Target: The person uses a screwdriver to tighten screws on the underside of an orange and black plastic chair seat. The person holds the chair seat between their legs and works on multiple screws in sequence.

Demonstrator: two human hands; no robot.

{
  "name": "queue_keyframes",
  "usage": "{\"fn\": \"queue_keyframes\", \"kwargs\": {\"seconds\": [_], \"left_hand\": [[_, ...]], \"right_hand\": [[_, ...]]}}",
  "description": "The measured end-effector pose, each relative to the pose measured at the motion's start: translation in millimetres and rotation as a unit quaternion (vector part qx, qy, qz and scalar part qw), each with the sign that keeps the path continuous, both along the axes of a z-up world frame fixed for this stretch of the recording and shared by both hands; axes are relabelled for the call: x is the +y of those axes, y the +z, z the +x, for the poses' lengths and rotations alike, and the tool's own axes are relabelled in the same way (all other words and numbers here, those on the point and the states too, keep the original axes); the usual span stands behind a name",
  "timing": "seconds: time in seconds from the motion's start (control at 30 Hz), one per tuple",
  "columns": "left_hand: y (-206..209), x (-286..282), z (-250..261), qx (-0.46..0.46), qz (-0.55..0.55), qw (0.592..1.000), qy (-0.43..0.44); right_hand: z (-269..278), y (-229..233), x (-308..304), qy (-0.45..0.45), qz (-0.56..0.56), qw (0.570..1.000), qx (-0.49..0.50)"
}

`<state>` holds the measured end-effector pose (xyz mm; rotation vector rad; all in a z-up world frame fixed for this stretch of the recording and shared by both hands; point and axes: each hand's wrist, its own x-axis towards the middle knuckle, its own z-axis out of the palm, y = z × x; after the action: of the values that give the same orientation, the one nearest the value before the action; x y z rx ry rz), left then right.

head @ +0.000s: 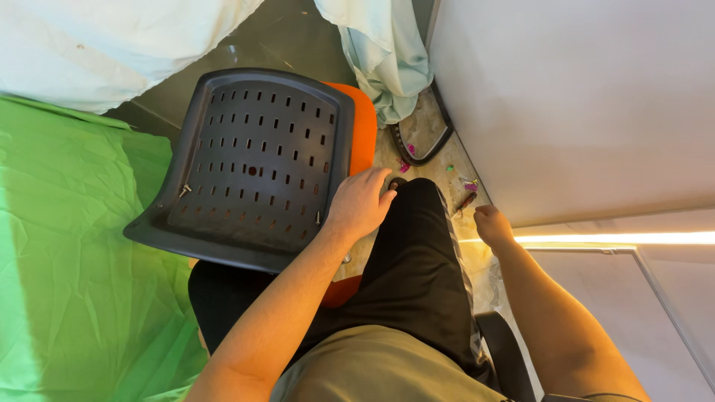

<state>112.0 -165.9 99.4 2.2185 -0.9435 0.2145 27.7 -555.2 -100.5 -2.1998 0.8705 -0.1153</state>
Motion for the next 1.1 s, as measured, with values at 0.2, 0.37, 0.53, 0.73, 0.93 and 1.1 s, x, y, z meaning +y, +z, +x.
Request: {"fn": "queue_keyframes", "kwargs": {"seconds": [0.2, 0.37, 0.53, 0.73, 0.93, 1.1], "left_hand": [[-5.1, -18.3, 12.8, 0.066, 0.035, 0.997, -0.012], [-14.2, -32.4, 34.4, 0.056, 0.031, 0.998, -0.015], [-22.2, -47.0, 47.2, 0.085, 0.054, 0.995, -0.020], [-28.2, -52.2, 56.7, 0.085, 0.044, 0.995, -0.025], [-34.5, -54.8, 60.8, 0.077, 0.040, 0.996, -0.032], [-38.5, -60.3, 70.0, 0.095, 0.040, 0.994, -0.037]], "right_hand": [[7.5, -26.6, -21.1, 0.086, -0.099, 0.990, 0.052], [9.4, -53.3, -32.7, 0.085, -0.098, 0.988, 0.089], [18.8, -73.0, -38.5, 0.087, -0.070, 0.988, 0.108], [30.6, -84.2, -38.4, 0.112, -0.080, 0.984, 0.115], [34.5, -95.3, -35.7, 0.114, -0.070, 0.980, 0.150], [38.3, -116.3, -35.6, 0.105, -0.058, 0.978, 0.169]]}}
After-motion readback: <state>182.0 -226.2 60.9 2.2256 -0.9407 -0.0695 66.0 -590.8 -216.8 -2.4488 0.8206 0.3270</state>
